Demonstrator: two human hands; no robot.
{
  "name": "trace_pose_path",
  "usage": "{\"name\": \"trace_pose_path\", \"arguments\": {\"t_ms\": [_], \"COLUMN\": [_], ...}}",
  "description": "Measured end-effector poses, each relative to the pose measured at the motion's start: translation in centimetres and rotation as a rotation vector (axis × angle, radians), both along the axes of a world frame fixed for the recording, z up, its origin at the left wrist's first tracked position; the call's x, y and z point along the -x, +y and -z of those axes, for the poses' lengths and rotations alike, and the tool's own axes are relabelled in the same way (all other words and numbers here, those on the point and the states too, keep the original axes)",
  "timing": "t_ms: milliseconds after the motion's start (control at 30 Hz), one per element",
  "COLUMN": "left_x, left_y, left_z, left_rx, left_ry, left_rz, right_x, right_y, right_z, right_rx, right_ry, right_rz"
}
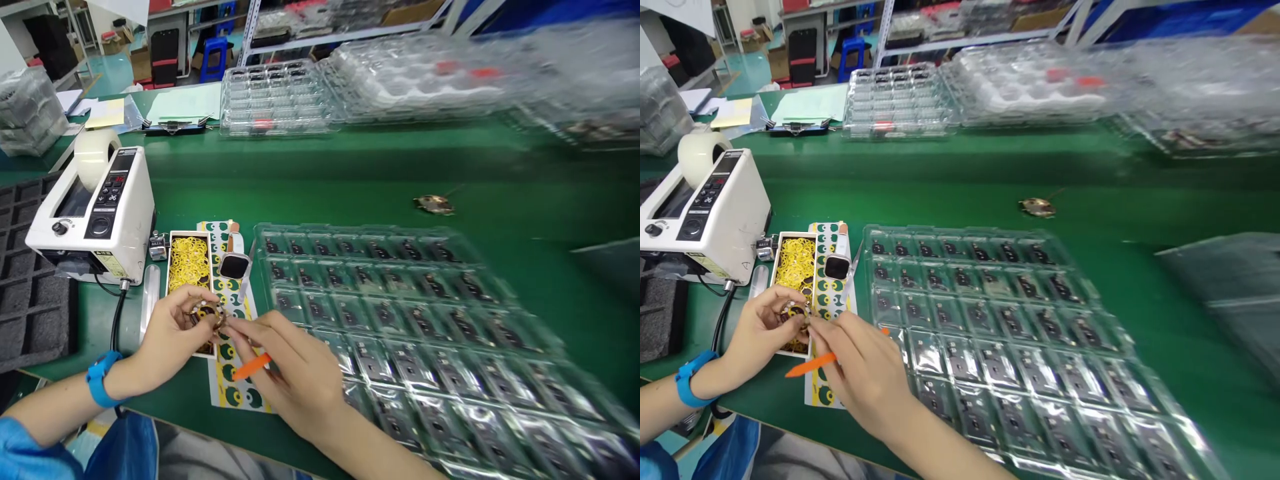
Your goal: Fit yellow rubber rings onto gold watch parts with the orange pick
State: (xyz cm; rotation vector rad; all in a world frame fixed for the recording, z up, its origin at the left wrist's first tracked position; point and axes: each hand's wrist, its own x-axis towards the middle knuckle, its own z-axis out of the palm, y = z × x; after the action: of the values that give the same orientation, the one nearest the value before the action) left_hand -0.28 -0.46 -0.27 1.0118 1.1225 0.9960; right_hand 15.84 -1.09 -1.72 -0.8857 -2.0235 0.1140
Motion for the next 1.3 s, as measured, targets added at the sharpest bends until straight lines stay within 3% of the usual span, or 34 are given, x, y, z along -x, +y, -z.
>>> {"name": "trace_pose_path", "arguments": {"t_ms": [133, 400, 533, 700, 967, 1300], "left_x": [-0.3, 0.1, 0.2, 0.4, 0.4, 0.4], "left_y": [-0.8, -1.8, -1.7, -1.2, -1.6, -1.9], "left_z": [0.3, 1.0, 1.2, 1.5, 0.8, 0.7], "left_rx": [-0.137, -0.378, -0.429, -0.372, -0.414, -0.480], "left_ry": [0.170, 0.360, 0.398, 0.428, 0.430, 0.448], "left_rz": [-0.008, 0.132, 0.167, 0.115, 0.168, 0.238], "right_x": [0.7, 1.0, 1.2, 1.1, 1.1, 1.3], "right_y": [0.3, 0.6, 0.9, 1.1, 1.1, 1.1], "right_z": [0.5, 0.2, -0.2, -0.5, 0.6, 0.7], "right_rx": [0.033, 0.203, 0.328, 0.436, 0.181, 0.189], "right_ry": [0.018, 0.075, 0.175, 0.277, 0.128, 0.156], "right_rz": [0.063, 0.100, 0.036, -0.052, 0.046, 0.038]}}
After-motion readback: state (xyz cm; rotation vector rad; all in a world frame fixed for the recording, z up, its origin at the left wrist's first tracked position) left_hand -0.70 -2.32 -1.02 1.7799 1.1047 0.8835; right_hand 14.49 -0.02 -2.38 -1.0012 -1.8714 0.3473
